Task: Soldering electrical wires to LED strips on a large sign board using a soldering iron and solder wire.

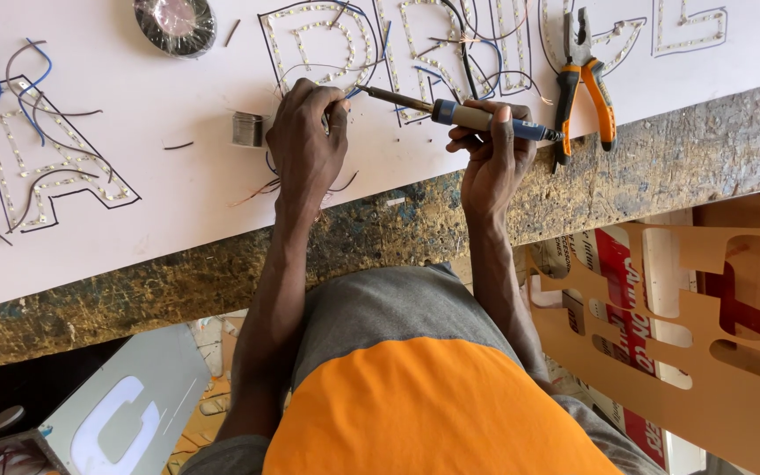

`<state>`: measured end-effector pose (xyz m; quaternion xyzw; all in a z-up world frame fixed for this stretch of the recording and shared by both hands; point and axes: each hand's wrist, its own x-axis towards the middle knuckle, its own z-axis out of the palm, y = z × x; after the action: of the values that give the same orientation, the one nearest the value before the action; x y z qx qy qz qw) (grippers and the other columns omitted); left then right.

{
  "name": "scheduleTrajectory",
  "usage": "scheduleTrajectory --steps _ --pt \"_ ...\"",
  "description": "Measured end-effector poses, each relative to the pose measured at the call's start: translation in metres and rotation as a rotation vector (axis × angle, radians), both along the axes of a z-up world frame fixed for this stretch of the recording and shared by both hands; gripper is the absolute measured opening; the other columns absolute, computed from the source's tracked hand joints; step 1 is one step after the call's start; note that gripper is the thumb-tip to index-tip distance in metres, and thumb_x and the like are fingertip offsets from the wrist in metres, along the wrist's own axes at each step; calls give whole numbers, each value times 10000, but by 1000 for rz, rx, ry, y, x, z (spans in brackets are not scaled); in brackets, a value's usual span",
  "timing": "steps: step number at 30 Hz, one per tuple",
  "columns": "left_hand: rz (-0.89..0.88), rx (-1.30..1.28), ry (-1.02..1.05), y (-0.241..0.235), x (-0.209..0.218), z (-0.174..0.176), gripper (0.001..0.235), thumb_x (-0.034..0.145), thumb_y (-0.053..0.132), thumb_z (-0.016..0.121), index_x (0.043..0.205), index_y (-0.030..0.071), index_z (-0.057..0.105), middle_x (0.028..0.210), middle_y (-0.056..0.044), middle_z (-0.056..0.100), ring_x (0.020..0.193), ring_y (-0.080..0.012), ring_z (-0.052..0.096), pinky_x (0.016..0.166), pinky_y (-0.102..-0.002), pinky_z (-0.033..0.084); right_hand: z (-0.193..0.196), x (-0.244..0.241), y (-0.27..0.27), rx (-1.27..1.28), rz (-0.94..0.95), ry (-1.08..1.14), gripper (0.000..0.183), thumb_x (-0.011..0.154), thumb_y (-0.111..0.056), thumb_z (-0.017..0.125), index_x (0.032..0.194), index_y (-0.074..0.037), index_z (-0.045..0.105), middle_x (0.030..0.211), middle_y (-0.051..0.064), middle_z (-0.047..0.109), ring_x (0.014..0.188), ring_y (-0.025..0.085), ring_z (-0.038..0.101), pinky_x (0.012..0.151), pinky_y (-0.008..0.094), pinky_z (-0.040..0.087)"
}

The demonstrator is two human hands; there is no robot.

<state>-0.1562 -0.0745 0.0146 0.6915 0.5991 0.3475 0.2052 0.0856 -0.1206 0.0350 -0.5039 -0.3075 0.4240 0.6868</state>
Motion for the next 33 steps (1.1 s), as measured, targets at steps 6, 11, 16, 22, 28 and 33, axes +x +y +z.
scheduleTrajectory --steps 6,11,16,22,28,33 --pt "4 3 12 0 1 3 53 1102 171 754 1109 128 784 1043 -26 694 971 -303 698 612 -469 485 -3 2 0 13 -5 -13 353 1167 -341 631 1150 5 698 1126 224 799 746 275 777 586 350 668" --pt "9 10 11 0 2 1 61 1101 170 750 1130 134 790 1050 -28 704 985 -305 700 651 -467 507 -4 1 -1 5 -20 6 366 1162 -351 638 1151 8 710 1120 213 801 740 268 775 580 343 659" --pt "7 17 5 0 2 -1 60 1104 165 757 1140 130 789 1053 -31 700 983 -309 701 639 -468 503 -4 1 -1 5 -31 22 383 1153 -365 651 1158 11 723 1122 202 809 744 261 775 580 345 655" --pt "0 46 14 0 2 -2 57 1120 173 752 1135 131 788 1042 -27 697 964 -294 702 638 -442 505 -3 1 -1 3 -25 16 379 1156 -355 646 1150 16 724 1117 209 803 743 262 777 574 338 652" --pt "-46 7 -44 -3 -2 10 46 1100 132 769 1140 113 781 1057 -45 705 966 -300 699 684 -442 514 -2 8 0 7 -70 13 392 1169 -344 603 1131 19 745 1070 204 816 730 258 774 576 334 657" --pt "-109 68 -149 -12 -12 41 85 1142 114 724 1126 38 758 1050 -97 711 943 -272 662 794 -410 566 0 12 -1 0 -70 39 425 1163 -368 592 1131 26 748 1011 177 802 716 241 768 559 316 630"
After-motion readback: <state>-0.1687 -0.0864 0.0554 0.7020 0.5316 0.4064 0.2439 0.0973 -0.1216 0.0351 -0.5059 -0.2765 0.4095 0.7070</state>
